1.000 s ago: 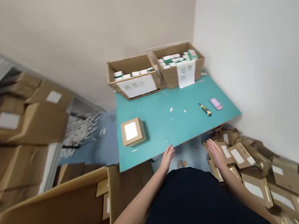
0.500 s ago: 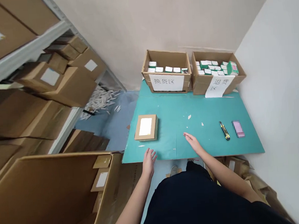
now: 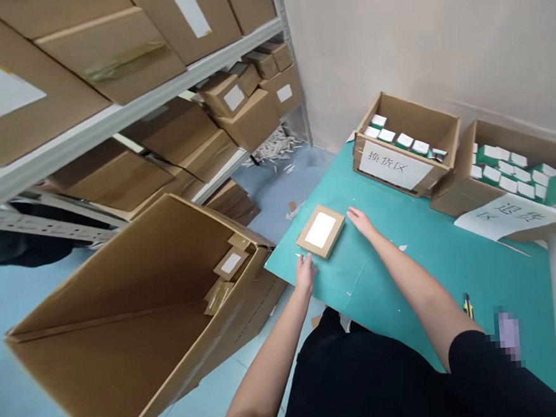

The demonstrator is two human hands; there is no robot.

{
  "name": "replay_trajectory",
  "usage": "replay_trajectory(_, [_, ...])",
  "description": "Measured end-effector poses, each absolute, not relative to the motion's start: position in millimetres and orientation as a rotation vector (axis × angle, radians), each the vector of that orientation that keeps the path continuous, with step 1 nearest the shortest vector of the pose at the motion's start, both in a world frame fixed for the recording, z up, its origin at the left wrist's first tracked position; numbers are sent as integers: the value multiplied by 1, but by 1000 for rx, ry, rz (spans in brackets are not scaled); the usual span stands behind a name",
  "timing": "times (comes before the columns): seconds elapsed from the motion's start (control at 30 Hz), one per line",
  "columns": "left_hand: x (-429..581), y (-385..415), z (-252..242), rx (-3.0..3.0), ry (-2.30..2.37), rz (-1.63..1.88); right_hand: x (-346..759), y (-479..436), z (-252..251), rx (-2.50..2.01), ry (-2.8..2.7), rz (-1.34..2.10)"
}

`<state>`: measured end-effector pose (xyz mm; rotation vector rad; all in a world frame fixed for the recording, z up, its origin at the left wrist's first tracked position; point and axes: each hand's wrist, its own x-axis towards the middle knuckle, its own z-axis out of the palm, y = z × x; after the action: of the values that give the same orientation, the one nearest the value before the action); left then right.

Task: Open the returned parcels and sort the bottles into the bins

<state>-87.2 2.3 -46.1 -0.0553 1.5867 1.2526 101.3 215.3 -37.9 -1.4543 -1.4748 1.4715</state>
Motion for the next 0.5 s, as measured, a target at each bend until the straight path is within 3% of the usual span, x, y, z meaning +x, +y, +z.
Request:
replay_trajectory(0.2, [-98,29,-72,-16,1476,1278,57,239,-68,-1590,-1628,1449])
replay_trajectory(0.5, [-97,26,-78,153,1255,1299,104,175,-66,-1756,-1651,1297])
